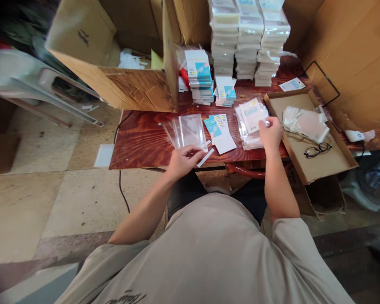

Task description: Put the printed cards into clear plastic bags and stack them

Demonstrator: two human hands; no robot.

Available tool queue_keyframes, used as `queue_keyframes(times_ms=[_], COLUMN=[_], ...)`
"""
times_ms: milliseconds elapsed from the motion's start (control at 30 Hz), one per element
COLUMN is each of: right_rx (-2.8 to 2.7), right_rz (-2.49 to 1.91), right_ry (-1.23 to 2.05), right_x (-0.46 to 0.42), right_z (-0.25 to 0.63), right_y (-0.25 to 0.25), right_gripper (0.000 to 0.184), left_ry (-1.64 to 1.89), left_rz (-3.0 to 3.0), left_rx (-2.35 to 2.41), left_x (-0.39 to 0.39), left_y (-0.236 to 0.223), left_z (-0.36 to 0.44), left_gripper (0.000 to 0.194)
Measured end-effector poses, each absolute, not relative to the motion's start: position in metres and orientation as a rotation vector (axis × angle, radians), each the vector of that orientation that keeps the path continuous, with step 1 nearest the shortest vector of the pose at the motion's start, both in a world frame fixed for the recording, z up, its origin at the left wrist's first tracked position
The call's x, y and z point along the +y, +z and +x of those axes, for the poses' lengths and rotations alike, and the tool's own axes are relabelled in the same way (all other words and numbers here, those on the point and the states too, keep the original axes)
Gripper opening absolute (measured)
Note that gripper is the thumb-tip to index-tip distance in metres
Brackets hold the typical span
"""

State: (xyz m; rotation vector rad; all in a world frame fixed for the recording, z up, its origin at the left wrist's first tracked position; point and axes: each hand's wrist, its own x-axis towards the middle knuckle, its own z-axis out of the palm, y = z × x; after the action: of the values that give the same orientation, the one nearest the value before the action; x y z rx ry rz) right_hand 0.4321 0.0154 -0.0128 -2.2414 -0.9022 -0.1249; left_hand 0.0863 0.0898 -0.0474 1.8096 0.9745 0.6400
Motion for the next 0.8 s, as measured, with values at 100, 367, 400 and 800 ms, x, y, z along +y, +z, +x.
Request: queue_keyframes(times_ms=[100,367,400,800], right_rx=[-0.949,-1.801,-1.812,-2.162], right_rz=[-2.311,-2.187,-2.227,-2.079], right_ry=[-0.293,0.133,0.147,0.419], right_x=[0.0,0.016,0.018,0.011], right_z=[0.424,0.302,0.298,0.331], right_y=[-0.014,-0.025,-0.024,0.002], right_gripper=[0.035,0.034,0.033,0.021], left_ry=[0.626,0.306,0.356,0.449], left_rz=[1.935,1.539,1.44,0.648], left_rx=[1.48,1.409,1.391,1.124], left_x=[0.077,0.059,0.055,0.03], left_y=[-0.031,-0.06,-0.066,-0.054], left_z=[0.079,0.069,0.069,0.085], left_gripper=[0.055,0.059,0.054,0.03])
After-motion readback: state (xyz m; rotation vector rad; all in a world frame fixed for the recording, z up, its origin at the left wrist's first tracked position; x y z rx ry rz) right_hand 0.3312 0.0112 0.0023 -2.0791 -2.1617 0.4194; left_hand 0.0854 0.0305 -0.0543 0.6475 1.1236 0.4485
